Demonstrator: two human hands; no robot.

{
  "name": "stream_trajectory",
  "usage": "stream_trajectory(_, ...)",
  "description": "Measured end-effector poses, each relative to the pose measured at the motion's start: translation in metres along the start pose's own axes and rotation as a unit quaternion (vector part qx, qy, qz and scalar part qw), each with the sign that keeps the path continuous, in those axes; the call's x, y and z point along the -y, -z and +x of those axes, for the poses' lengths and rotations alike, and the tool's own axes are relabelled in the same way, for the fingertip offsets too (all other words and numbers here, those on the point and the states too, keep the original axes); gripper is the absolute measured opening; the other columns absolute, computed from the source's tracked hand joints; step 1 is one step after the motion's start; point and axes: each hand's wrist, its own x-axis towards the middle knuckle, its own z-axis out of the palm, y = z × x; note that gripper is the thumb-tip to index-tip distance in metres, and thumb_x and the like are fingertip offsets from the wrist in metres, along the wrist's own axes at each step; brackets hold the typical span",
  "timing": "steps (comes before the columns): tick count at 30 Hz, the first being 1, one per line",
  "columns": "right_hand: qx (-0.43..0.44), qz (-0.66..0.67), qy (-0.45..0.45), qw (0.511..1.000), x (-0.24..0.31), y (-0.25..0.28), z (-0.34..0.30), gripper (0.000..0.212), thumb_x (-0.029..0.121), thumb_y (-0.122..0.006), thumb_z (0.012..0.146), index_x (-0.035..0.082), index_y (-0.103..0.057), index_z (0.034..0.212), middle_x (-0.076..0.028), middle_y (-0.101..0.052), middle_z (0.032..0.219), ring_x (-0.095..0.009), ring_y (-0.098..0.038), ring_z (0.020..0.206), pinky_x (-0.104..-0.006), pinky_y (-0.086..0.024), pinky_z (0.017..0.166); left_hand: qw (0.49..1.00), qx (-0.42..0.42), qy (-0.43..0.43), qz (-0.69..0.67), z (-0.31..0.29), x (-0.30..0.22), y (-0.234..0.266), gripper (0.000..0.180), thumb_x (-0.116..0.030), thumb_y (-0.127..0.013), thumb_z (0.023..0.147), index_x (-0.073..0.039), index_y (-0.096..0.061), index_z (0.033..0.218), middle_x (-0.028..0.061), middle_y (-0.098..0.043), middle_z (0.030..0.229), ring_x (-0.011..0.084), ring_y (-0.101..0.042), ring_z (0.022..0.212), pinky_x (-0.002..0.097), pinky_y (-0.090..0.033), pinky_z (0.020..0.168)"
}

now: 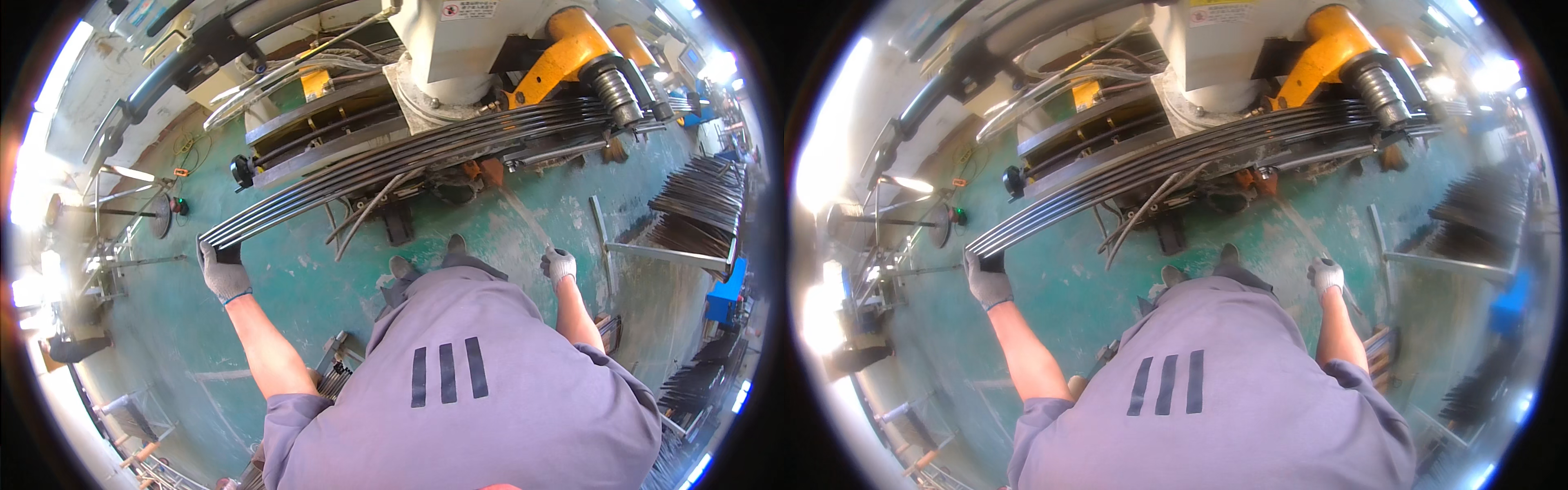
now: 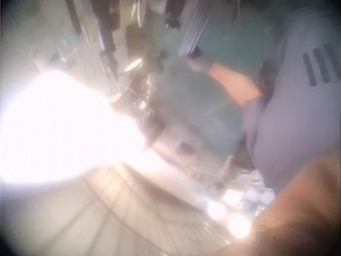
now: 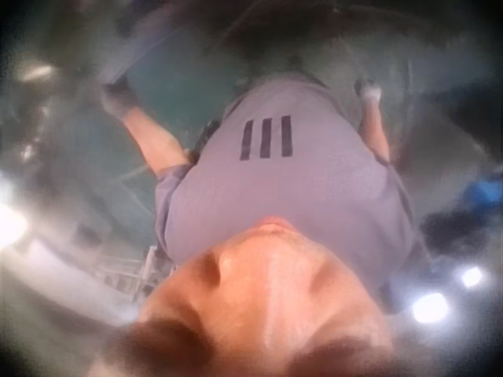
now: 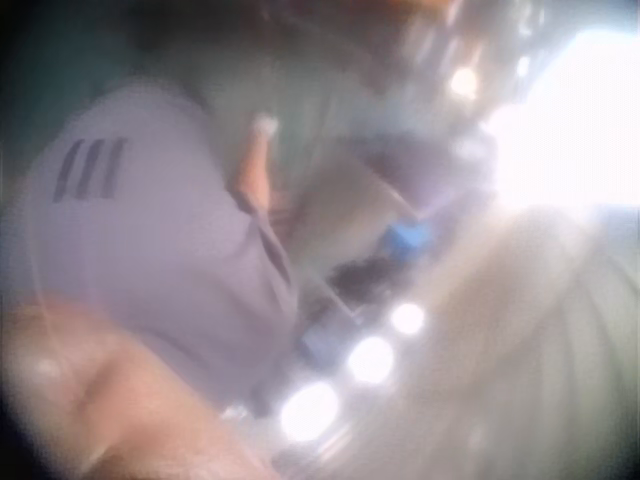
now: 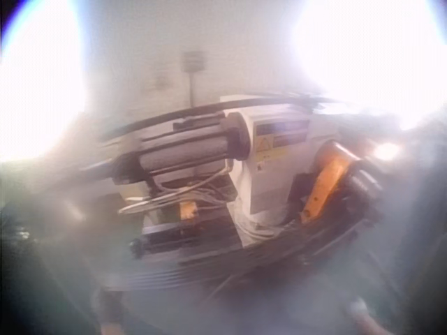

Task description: The person bends metal rods using a large industrial bending machine. The person picks up a bundle of straight rods, places them into the machine's rollers, secures them, activates the bending mechanism, and then removes the now-curved U-shaped rods and stacks them on a wooden pallet.

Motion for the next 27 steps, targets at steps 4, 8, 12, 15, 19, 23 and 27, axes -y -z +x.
stream_trajectory(4, -0.011, -0.016, -0.005, 1.000, -0.003, 0.008, -0.003, 0.030, 0.028, -0.068, 0.101, 0.000, -0.068, 0.112, -0.007, -0.070, 0.087, -0.018, -0.066, 0.067, -0.0318, -0.050, 0.056, 0.999, 0.011, 0.001, 0.036, -0.007, -0.005, -0.004, 0.040, -0.028, -0.055, 0.110, -0.008, -0.053, 0.145, 0.0187, -0.064, 0.133, 0.0368, -0.067, 0.118, 0.0547, -0.059, 0.098)
stream_trajectory(8, 0.019, -0.053, -0.020, 0.998, -0.004, 0.011, 0.016, 0.029, 0.027, -0.068, 0.100, 0.001, -0.068, 0.113, -0.008, -0.071, 0.088, -0.018, -0.068, 0.069, -0.0322, -0.051, 0.057, 0.996, 0.045, 0.034, 0.063, -0.012, -0.013, 0.004, 0.046, -0.032, -0.054, 0.110, -0.013, -0.049, 0.151, 0.0165, -0.062, 0.139, 0.0380, -0.066, 0.120, 0.0569, -0.057, 0.098)
stream_trajectory(12, 0.067, -0.089, -0.023, 0.993, 0.012, -0.007, 0.039, 0.030, 0.026, -0.070, 0.099, 0.000, -0.067, 0.114, -0.008, -0.072, 0.090, -0.018, -0.069, 0.070, -0.0327, -0.051, 0.058, 0.991, 0.108, 0.068, 0.047, -0.006, -0.015, 0.020, 0.057, -0.044, -0.053, 0.109, -0.013, -0.044, 0.155, 0.0160, -0.059, 0.144, 0.0379, -0.060, 0.127, 0.0589, -0.053, 0.104)
stream_trajectory(15, 0.089, -0.150, -0.013, 0.985, 0.040, -0.019, 0.060, 0.031, 0.025, -0.071, 0.098, -0.001, -0.067, 0.116, -0.008, -0.072, 0.091, -0.019, -0.069, 0.071, -0.0331, -0.051, 0.058, 0.997, 0.040, 0.060, 0.021, -0.009, -0.012, 0.015, 0.062, -0.051, -0.049, 0.108, -0.009, -0.044, 0.154, 0.0189, -0.052, 0.150, 0.0393, -0.055, 0.132, 0.0556, -0.048, 0.111)
stream_trajectory(19, 0.115, -0.165, 0.027, 0.979, 0.071, -0.026, 0.121, 0.028, 0.025, -0.072, 0.096, -0.001, -0.071, 0.107, -0.006, -0.071, 0.084, -0.016, -0.068, 0.068, -0.0315, -0.050, 0.057, 0.986, -0.150, 0.052, -0.041, -0.041, 0.029, 0.013, 0.064, -0.056, -0.043, 0.108, -0.006, -0.049, 0.148, 0.0204, -0.052, 0.151, 0.0401, -0.054, 0.132, 0.0580, -0.044, 0.113)
stream_trajectory(23, 0.159, -0.219, 0.050, 0.961, 0.100, -0.014, 0.194, 0.029, 0.028, -0.071, 0.094, 0.001, -0.075, 0.105, -0.007, -0.074, 0.084, -0.017, -0.070, 0.073, -0.0327, -0.054, 0.067, 0.974, -0.140, 0.167, -0.061, -0.093, 0.136, -0.012, 0.063, -0.058, -0.041, 0.108, -0.007, -0.054, 0.143, 0.0183, -0.052, 0.152, 0.0386, -0.052, 0.134, 0.0588, -0.040, 0.117)
stream_trajectory(27, 0.148, -0.358, 0.077, 0.919, 0.125, 0.013, 0.264, 0.032, 0.030, -0.071, 0.092, 0.002, -0.077, 0.105, -0.010, -0.077, 0.087, -0.021, -0.072, 0.077, -0.0355, -0.056, 0.074, 0.960, -0.025, 0.279, 0.027, -0.180, 0.277, -0.100, 0.046, -0.044, -0.050, 0.102, -0.010, -0.063, 0.132, 0.0131, -0.060, 0.140, 0.0359, -0.059, 0.124, 0.0527, -0.045, 0.107)
